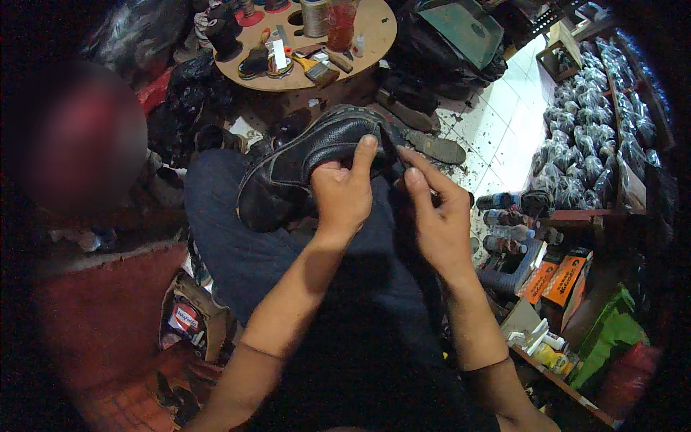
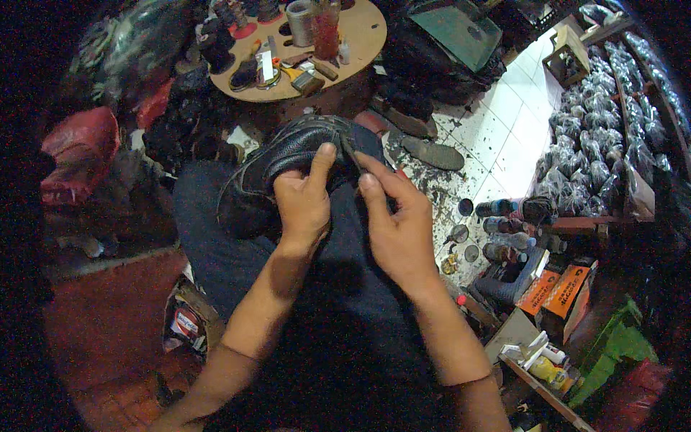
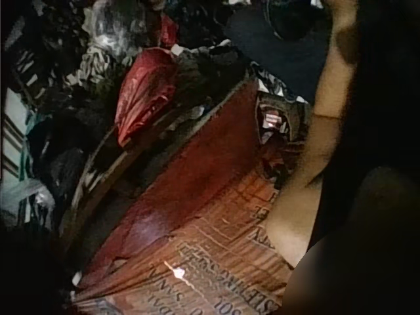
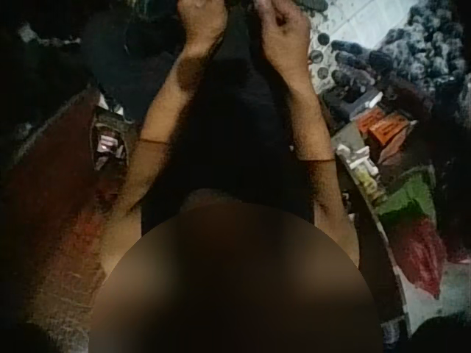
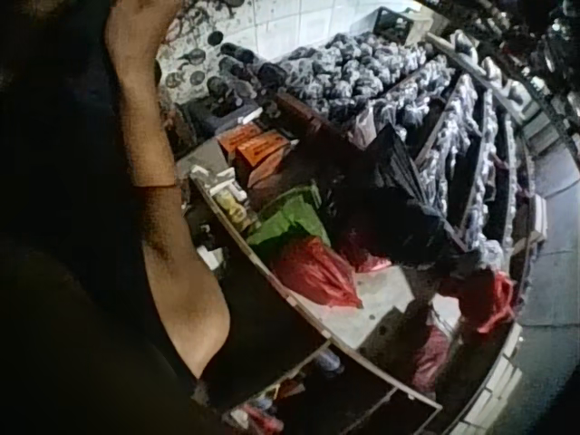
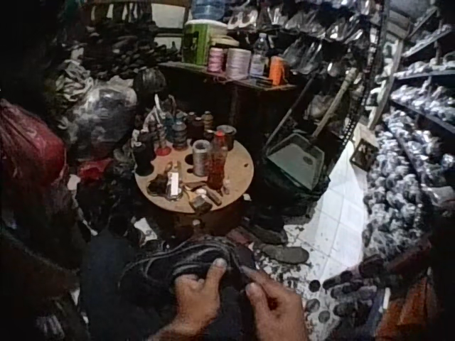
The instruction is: The person uses a knife to scrape and trim the sole and edges of a black shoe. They repeatedly reposition the shoe and adjust their grip to access different areas of the sole and upper.
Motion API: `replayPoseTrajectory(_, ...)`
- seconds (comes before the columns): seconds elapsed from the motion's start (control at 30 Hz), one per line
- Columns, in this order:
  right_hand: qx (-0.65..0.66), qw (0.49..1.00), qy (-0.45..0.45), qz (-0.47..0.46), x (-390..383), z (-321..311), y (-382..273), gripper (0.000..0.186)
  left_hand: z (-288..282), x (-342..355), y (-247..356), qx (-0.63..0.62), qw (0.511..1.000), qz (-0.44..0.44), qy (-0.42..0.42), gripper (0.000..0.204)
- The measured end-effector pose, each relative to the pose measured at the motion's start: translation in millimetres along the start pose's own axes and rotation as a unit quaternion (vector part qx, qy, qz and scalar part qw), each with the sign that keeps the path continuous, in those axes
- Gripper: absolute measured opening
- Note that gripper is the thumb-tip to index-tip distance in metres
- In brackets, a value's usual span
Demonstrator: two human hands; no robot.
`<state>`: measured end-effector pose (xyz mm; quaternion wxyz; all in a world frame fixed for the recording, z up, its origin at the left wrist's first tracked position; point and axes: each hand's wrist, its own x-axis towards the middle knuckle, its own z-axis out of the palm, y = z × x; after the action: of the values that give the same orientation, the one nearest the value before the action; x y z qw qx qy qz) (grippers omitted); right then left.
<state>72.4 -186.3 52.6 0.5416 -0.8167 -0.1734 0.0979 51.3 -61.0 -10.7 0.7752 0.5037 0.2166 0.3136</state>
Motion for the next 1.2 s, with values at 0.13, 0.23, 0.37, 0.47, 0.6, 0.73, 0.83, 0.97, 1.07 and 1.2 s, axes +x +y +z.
replayPoseTrajectory(0.13,-0.16,0.985,-0.015,-0.069,-7,-18,-5,0.031,-1,-7,-1,0.049,0.999,0.002,0.005,0.021)
replayPoseTrajectory(0.23,-0.209,0.975,0.0,-0.077,-10,-14,-7,0.03,1,-8,-3,0.062,0.998,-0.009,0.012,0.024)
replayPoseTrajectory(0.37,-0.201,0.974,0.04,-0.095,-5,5,-4,0.03,6,-4,-4,0.086,0.995,-0.034,0.034,0.027)
replayPoseTrajectory(0.47,-0.18,0.977,0.049,-0.1,2,14,-1,0.03,6,0,-4,0.114,0.992,-0.031,0.049,0.028)
replayPoseTrajectory(0.6,-0.096,0.992,0.042,-0.076,15,15,0,0.03,7,5,-4,0.106,0.993,-0.032,0.044,0.024)
replayPoseTrajectory(0.73,0.266,0.936,-0.054,0.225,22,-9,-11,0.036,4,7,-1,0.079,0.996,-0.035,0.034,0.02)
replayPoseTrajectory(0.83,0.31,0.902,-0.132,0.271,29,-38,-14,0.043,5,5,1,0.058,0.997,0.04,0.009,0.017)
replayPoseTrajectory(0.97,0.057,0.992,-0.042,0.102,9,-59,-8,0.04,2,5,9,0.011,1.0,0.019,-0.019,0.011)
replayPoseTrajectory(1.07,0.008,0.999,0.009,0.044,-8,-61,1,0.039,-1,3,16,0.081,0.994,0.047,-0.06,0.01)
replayPoseTrajectory(1.2,-0.11,0.992,-0.027,-0.054,-14,-54,10,0.036,-2,1,23,0.042,0.995,-0.028,-0.091,0.014)
